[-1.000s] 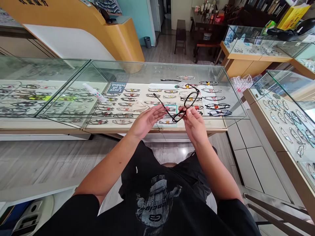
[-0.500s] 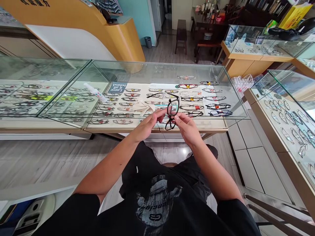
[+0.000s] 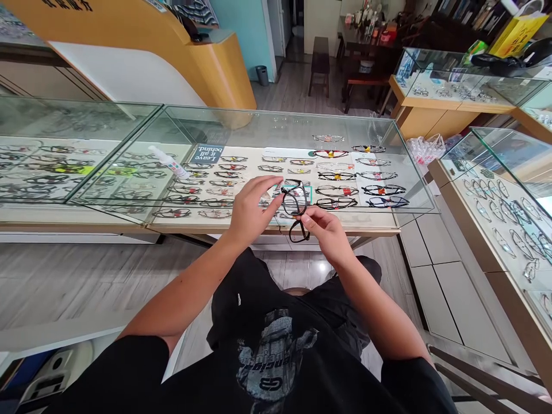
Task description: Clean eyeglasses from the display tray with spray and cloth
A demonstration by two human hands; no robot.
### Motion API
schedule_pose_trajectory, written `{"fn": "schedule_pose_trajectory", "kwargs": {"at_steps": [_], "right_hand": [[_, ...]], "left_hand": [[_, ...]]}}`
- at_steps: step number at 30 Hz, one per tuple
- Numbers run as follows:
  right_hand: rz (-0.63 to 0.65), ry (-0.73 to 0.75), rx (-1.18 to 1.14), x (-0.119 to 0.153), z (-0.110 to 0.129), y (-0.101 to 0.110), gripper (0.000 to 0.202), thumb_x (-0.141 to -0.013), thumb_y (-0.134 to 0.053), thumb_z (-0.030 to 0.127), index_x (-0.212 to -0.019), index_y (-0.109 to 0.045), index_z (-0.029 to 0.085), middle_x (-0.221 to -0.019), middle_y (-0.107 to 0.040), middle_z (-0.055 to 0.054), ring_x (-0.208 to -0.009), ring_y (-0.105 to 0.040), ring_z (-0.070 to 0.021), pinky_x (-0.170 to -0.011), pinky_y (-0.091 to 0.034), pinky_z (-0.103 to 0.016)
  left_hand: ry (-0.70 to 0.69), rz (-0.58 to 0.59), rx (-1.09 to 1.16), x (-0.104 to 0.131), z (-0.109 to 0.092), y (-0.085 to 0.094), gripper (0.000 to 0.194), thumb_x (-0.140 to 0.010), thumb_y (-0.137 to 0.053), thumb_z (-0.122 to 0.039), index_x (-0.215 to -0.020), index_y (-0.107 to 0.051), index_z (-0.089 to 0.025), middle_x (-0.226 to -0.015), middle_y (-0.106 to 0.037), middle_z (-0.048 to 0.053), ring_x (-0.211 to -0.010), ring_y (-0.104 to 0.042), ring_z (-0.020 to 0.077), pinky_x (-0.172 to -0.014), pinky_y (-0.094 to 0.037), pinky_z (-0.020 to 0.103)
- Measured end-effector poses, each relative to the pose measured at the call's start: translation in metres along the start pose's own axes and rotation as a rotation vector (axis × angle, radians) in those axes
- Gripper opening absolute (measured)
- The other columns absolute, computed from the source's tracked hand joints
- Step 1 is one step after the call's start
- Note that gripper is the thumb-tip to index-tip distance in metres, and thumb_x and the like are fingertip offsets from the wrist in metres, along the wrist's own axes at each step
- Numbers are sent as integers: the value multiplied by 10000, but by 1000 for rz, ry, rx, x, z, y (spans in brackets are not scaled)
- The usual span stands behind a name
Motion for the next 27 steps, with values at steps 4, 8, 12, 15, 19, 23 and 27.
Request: {"fn": "schedule_pose_trajectory", "kwargs": {"at_steps": [4, 8, 12, 15, 19, 23, 27], "right_hand": [[18, 3, 62, 2, 5, 1, 229, -925, -809, 517, -915, -804, 288, -955, -726, -17, -969, -645, -225, -907, -492, -359], [0, -1, 108, 0, 9, 3, 257, -894, -828, 547, -933, -838, 293, -1018, -742, -36, -1011, -651, -241, -915, -506, -379], [-42, 27, 103, -3, 11, 4, 241, -855, -861, 544, -889, -839, 306, -1208, -740, -46, -1202, -647, -270, -1002, -514, -404], [-47, 12, 88, -5, 9, 3, 252, -841, -873, 549, -870, -831, 303, -1197, -761, -42, -1216, -659, -276, -1062, -501, -425], [-29, -17, 76, -5, 4, 2, 261, -880, -839, 548, -926, -833, 291, -988, -797, -32, -1055, -706, -266, -1052, -508, -444], [-123, 26, 62, -7, 1, 11, 239, -885, -844, 514, -969, -856, 291, -959, -812, -21, -1002, -707, -250, -1039, -510, -436], [-214, 50, 56, -9, -2, 17, 242, -850, -867, 507, -915, -856, 274, -927, -804, -18, -967, -703, -239, -1012, -522, -425]], "left_hand": [[87, 19, 27, 0, 8, -9, 333, -1089, -541, -412, -1240, -769, -222, -1219, -798, 95, -1162, -735, 241, -1047, -562, 383], [231, 53, 187, 5, 14, -18, 335, -1051, -596, -454, -1094, -816, -205, -1081, -821, 85, -1028, -752, 236, -963, -572, 361], [471, 167, 525, 15, 19, -33, 355, -949, -724, -527, -1043, -836, -204, -1073, -820, 81, -987, -742, 244, -927, -577, 372], [557, 201, 740, 18, 20, -41, 300, -908, -761, -501, -976, -847, -222, -1214, -795, 89, -1174, -712, 287, -1018, -554, 413], [595, 231, 863, 22, 19, -46, 208, -923, -724, -419, -929, -835, -243, -1253, -775, 83, -1331, -643, 300, -1128, -501, 446], [504, 47, 644, 25, 3, -29, 173, -959, -683, -355, -1060, -774, -248, -1212, -734, 81, -1136, -674, 233, -983, -542, 382], [284, 49, 397, 23, -33, -20, 119, -1000, -653, -318, -966, -723, -227, -918, -689, 42, -861, -622, 181, -814, -517, 336]]}}
Point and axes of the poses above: each hand's wrist, its own x-axis away from the middle knuckle, its own y-axis out of the back of the hand, z = x × y, the point moved 5 cm from there along -x, towards the middle knuckle
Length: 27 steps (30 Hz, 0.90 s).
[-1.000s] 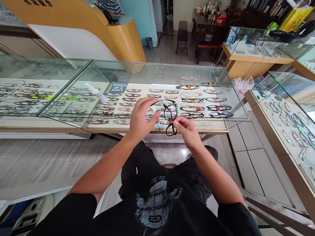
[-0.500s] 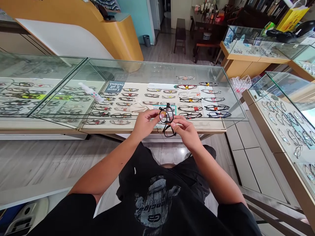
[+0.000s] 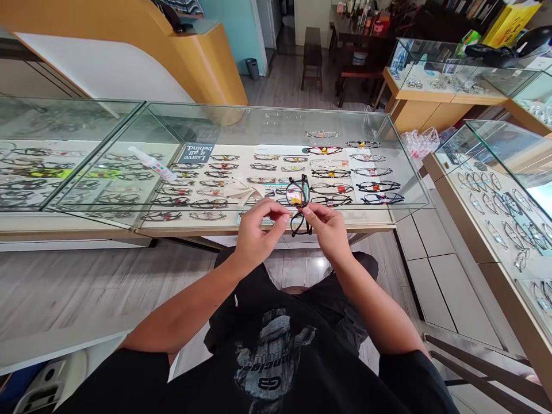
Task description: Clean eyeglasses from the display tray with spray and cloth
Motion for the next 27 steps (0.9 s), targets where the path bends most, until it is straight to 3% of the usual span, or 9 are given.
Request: {"fn": "schedule_pose_trajectory", "kwargs": {"at_steps": [6, 11, 17, 20, 23, 27], "right_hand": [[-130, 42, 51, -1, 7, 5, 285, -804, -890, 515, -928, -831, 265, -989, -807, -43, -983, -721, -257, -984, -567, -449], [-173, 179, 260, 0, 24, 11, 311, -968, -705, 557, -1068, -821, 286, -1193, -798, -82, -1184, -714, -305, -1103, -541, -496], [-107, 273, 411, 7, 34, 16, 350, -1073, -544, 538, -1180, -788, 311, -1296, -779, -80, -1266, -687, -306, -1156, -499, -493], [-118, 253, 446, 0, 44, 36, 299, -1056, -586, 543, -1136, -749, 304, -1131, -807, -74, -1080, -753, -289, -1032, -560, -470], [-201, 302, 506, -17, 69, 70, 280, -1007, -682, 536, -1155, -699, 299, -933, -792, -36, -889, -766, -254, -919, -583, -438], [-78, 315, 604, -40, 100, 100, 310, -950, -750, 560, -1053, -748, 268, -890, -784, -37, -836, -754, -242, -845, -592, -415]], "left_hand": [[0, 132, -226, -15, -11, -21, 198, -1017, -639, -375, -1052, -762, -224, -824, -654, 23, -779, -598, 181, -733, -464, 340], [35, 148, -270, -39, -9, -35, 240, -989, -684, -450, -1010, -764, -225, -821, -656, 25, -769, -601, 188, -712, -451, 348], [15, 115, -324, -62, -14, -47, 78, -926, -729, -286, -887, -732, -219, -807, -611, 19, -797, -586, 202, -741, -443, 360], [7, 135, -331, -71, -15, -49, 43, -906, -716, -225, -866, -732, -219, -811, -610, 20, -805, -584, 207, -748, -435, 361], [-36, 209, -338, -82, -16, -51, 60, -929, -698, -241, -892, -738, -218, -835, -628, 28, -831, -596, 217, -766, -434, 361], [-111, 335, -379, -98, -18, -58, 84, -940, -691, -270, -913, -755, -222, -859, -652, 44, -881, -607, 247, -776, -434, 366]]}}
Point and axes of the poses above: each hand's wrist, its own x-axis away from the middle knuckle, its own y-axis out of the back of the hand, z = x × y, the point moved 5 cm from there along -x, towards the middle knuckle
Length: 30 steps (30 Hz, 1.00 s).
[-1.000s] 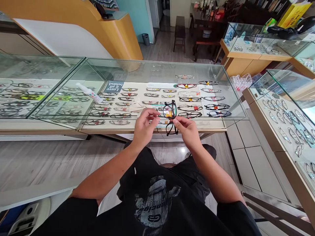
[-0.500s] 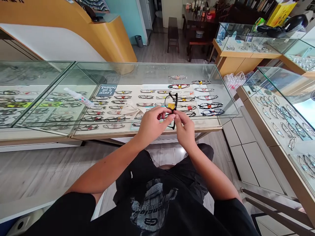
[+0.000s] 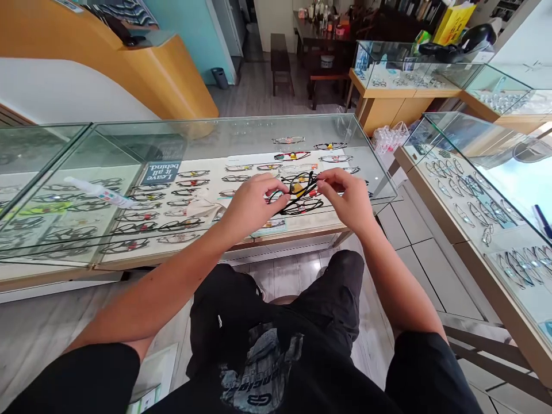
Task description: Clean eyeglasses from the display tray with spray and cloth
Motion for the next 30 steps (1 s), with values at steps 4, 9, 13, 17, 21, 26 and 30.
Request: {"fn": "schedule_pose_trajectory", "kwargs": {"at_steps": [4, 9, 13, 17, 21, 26, 30], "right_hand": [[122, 0, 36, -8, 2, 14, 341, -910, -794, 582, -971, -777, 248, -882, -792, -45, -777, -734, -231, -773, -585, -397], [124, -40, -41, -15, -9, 25, 404, -874, -813, 636, -866, -743, 238, -778, -768, -41, -692, -705, -210, -668, -559, -362], [-3, -93, -139, -30, -31, 46, 454, -809, -860, 669, -871, -733, 238, -762, -782, -43, -666, -708, -198, -649, -589, -351], [-59, -117, -187, -47, -54, 61, 456, -789, -887, 650, -870, -734, 228, -758, -791, -40, -671, -731, -189, -661, -618, -342], [-79, -105, -67, -83, -71, 73, 446, -833, -847, 633, -897, -736, 205, -800, -815, -68, -670, -736, -191, -651, -616, -341], [-33, -135, 421, -170, -95, 87, 238, -997, -706, 387, -944, -783, 167, -888, -842, -107, -696, -747, -205, -721, -604, -355], [75, -208, 756, -233, -124, 83, 221, -1028, -657, 293, -986, -836, 170, -910, -848, -120, -850, -785, -259, -896, -600, -383]], "left_hand": [[-41, 100, 1, -16, -3, -3, 129, -949, -680, -309, -918, -778, -232, -847, -646, 48, -868, -614, 252, -757, -436, 367], [-48, 102, 82, -33, 3, -5, 157, -944, -716, -370, -992, -804, -249, -947, -686, 60, -887, -632, 236, -786, -473, 371], [158, -17, 302, -45, 34, -11, 308, -892, -791, -443, -1116, -784, -232, -1044, -771, 79, -892, -678, 222, -820, -545, 374], [269, -2, 570, -65, 55, -30, 322, -837, -838, -483, -991, -804, -202, -987, -821, 98, -878, -737, 231, -850, -594, 395], [247, -56, 556, -104, 55, -35, 236, -831, -833, -420, -919, -812, -203, -935, -828, 96, -846, -742, 235, -822, -593, 395], [171, -81, 280, -183, 55, -37, 78, -827, -810, -285, -845, -816, -209, -887, -811, 91, -824, -717, 261, -808, -550, 408], [159, -41, 79, -250, 74, -57, 51, -744, -838, -207, -712, -800, -220, -797, -771, 86, -823, -687, 285, -867, -525, 435]]}}
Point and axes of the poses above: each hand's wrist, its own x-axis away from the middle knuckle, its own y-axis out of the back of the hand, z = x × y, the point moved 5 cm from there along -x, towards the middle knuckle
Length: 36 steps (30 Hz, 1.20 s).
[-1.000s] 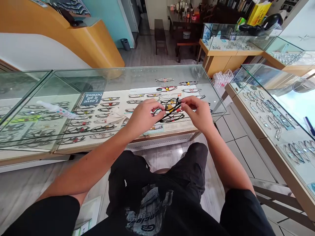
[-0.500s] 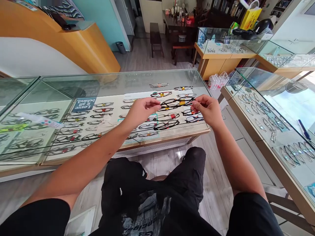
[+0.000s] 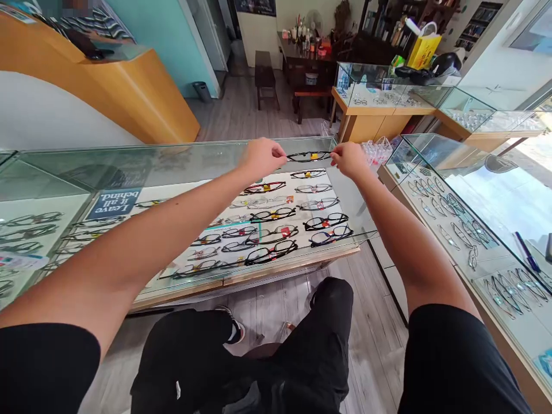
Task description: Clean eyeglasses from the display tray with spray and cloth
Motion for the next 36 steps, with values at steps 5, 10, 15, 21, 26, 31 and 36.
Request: {"fn": "schedule_pose_trajectory", "kwargs": {"at_steps": [5, 10, 15, 21, 26, 31, 36], "right_hand": [[88, -51, 149, -49, -13, -40, 273, -1025, -681, 336, -1158, -857, 177, -982, -856, -148, -986, -780, -300, -935, -577, -382], [139, -48, 173, -75, -29, -77, 270, -1002, -705, 310, -1194, -861, 201, -1065, -858, -153, -1084, -777, -313, -979, -584, -398], [148, -45, 166, -87, -38, -95, 265, -987, -707, 269, -1189, -866, 205, -1133, -850, -162, -1111, -777, -338, -999, -597, -444], [189, -57, 194, -88, -36, -101, 276, -999, -694, 273, -1195, -856, 164, -1167, -834, -188, -1151, -763, -333, -1018, -589, -428], [196, -85, 258, -78, -21, -89, 283, -999, -693, 303, -1208, -844, 187, -1234, -810, -194, -1168, -747, -356, -1000, -580, -453], [251, 138, 298, -59, 21, -86, 269, -974, -671, 250, -1161, -865, 252, -1169, -833, -121, -1104, -753, -298, -972, -571, -378], [328, 145, 428, -51, 45, -95, 288, -933, -703, 211, -1162, -868, 269, -1201, -826, -124, -1093, -758, -304, -914, -560, -356]], "left_hand": [[44, 85, -223, -52, 28, -33, 115, -678, -803, -105, -657, -776, -215, -779, -758, 100, -856, -697, 304, -915, -528, 467], [98, 180, -302, -68, 56, -55, 127, -666, -815, -98, -648, -762, -211, -764, -738, 131, -899, -712, 354, -889, -529, 504], [118, 214, -275, -71, 72, -64, 185, -644, -850, -81, -582, -729, -208, -722, -710, 140, -956, -719, 391, -920, -515, 529], [138, 265, -355, -70, 74, -67, 124, -677, -818, -77, -703, -803, -198, -740, -734, 127, -942, -733, 356, -914, -534, 472], [129, 316, -514, -69, 73, -69, 234, -774, -745, -128, -960, -869, -200, -960, -808, 142, -947, -733, 305, -862, -553, 397], [148, 309, -527, -58, 66, -57, 224, -787, -750, -159, -971, -875, -186, -992, -813, 160, -921, -726, 308, -828, -545, 399], [87, 243, -426, -25, 50, -26, 205, -817, -702, -169, -924, -874, -202, -913, -812, 118, -841, -695, 272, -787, -504, 384]]}}
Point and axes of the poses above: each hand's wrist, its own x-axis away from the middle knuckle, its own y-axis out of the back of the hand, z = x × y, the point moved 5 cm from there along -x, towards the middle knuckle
